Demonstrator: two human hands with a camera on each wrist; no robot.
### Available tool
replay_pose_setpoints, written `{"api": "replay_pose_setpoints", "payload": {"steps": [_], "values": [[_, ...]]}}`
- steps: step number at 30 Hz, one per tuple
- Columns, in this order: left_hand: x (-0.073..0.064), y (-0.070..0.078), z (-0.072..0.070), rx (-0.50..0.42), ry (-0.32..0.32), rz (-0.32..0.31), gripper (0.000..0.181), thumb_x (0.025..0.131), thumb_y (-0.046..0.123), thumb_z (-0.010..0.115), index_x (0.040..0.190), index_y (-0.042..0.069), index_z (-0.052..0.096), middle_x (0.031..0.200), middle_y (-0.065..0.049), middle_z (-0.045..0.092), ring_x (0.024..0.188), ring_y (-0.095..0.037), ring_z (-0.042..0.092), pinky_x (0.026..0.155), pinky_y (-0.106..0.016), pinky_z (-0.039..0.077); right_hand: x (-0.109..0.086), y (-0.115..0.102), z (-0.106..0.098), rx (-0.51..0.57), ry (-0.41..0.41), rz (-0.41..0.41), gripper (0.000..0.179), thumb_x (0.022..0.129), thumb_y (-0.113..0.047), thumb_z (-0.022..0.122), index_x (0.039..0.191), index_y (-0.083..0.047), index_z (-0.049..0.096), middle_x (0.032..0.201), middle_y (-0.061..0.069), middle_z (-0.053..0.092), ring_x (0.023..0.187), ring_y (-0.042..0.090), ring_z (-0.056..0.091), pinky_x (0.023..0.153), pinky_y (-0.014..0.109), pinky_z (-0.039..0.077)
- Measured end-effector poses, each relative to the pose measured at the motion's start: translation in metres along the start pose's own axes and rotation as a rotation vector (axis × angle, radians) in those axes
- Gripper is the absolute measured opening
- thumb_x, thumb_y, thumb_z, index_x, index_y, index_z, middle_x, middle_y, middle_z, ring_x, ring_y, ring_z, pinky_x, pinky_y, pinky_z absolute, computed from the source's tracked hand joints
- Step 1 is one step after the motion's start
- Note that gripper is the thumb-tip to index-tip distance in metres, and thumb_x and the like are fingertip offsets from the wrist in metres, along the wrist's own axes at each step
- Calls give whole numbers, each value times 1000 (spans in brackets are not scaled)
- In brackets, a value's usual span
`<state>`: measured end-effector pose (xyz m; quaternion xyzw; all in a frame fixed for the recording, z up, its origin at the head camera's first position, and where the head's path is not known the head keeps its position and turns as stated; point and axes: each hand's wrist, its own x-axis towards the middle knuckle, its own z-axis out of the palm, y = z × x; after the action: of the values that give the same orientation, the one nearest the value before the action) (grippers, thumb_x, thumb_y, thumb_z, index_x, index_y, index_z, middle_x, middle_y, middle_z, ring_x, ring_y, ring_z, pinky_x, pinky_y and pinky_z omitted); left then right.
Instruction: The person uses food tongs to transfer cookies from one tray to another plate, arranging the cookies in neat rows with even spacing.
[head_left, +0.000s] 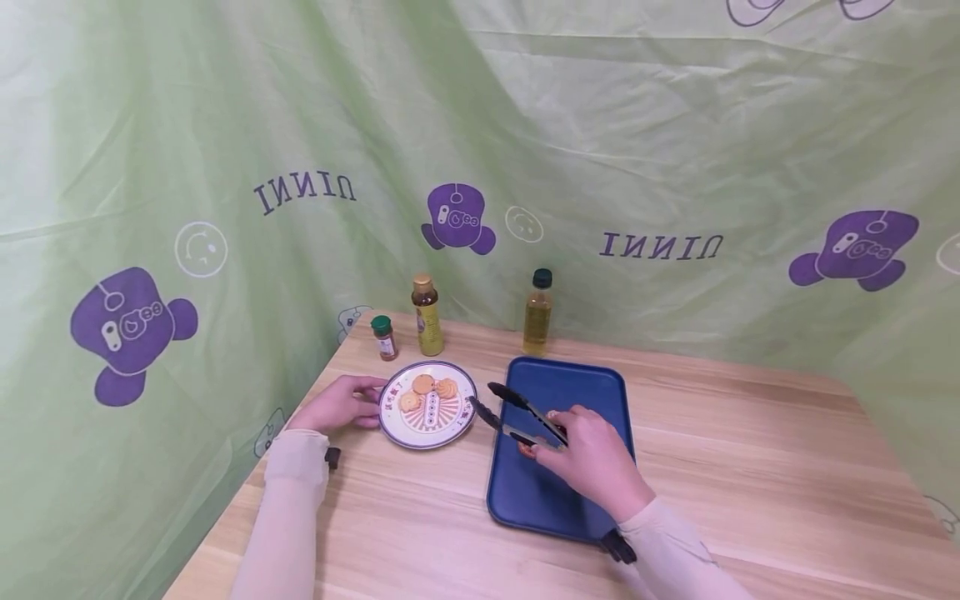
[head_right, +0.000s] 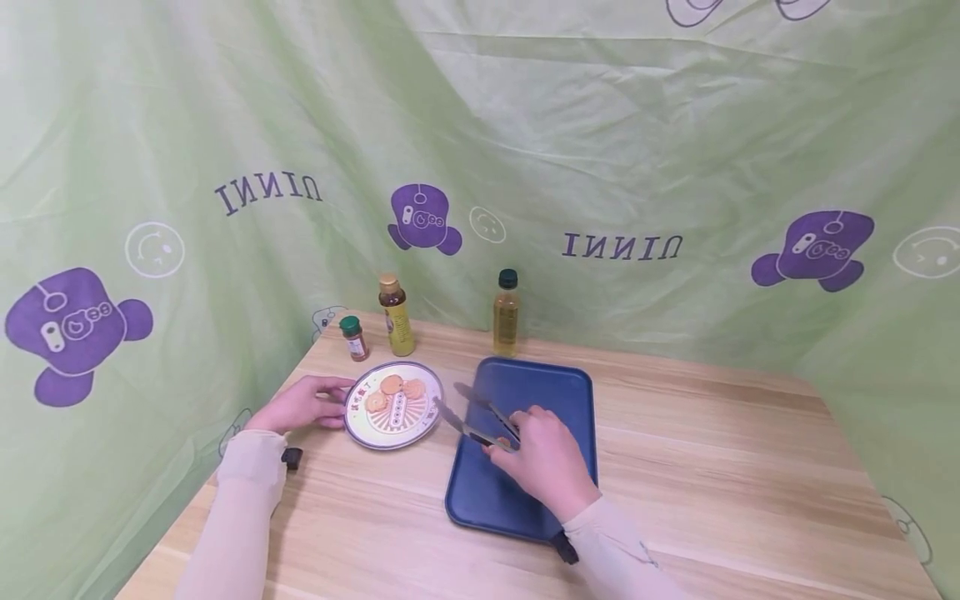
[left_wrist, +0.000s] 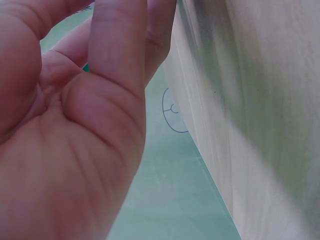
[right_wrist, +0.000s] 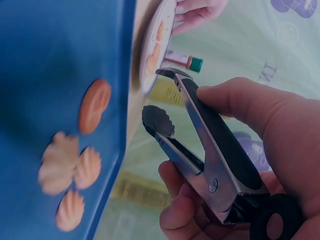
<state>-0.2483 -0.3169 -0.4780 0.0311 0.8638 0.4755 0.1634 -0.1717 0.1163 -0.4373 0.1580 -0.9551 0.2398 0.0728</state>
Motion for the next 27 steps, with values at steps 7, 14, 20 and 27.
{"api": "replay_pose_setpoints", "payload": {"steps": [7, 14, 20, 27], "values": [[-1, -3, -2, 13, 6, -13, 63, 101, -5, 73, 160, -9, 53, 134, -30, 66, 91, -14, 77, 83, -29, 73, -17, 21, -13, -25, -18, 42, 38, 86, -30, 92, 109, -2, 82, 87, 5, 67, 72, 17, 55, 61, 33, 50], [-3, -3, -3, 12, 11, -21, 63, 102, -3, 73, 161, -8, 52, 136, -30, 65, 93, -14, 77, 85, -29, 73, -31, 34, -23, -81, 11, 41, 48, 85, -32, 94, 114, 3, 82, 100, 12, 76, 84, 24, 69, 73, 48, 66], [0, -2, -2, 1, 7, -16, 63, 102, -4, 73, 161, -9, 51, 137, -31, 65, 92, -14, 77, 85, -30, 73, -43, 44, -33, -123, 72, 2, 46, 82, -31, 95, 111, 3, 82, 92, 8, 73, 79, 21, 66, 67, 45, 62], [0, 0, -2, 19, 8, -23, 61, 102, -2, 74, 160, -7, 54, 136, -29, 66, 92, -15, 77, 84, -27, 72, -52, 51, -38, -127, 96, 5, 45, 81, -29, 95, 109, 4, 82, 87, 5, 70, 76, 18, 61, 64, 42, 59]]}}
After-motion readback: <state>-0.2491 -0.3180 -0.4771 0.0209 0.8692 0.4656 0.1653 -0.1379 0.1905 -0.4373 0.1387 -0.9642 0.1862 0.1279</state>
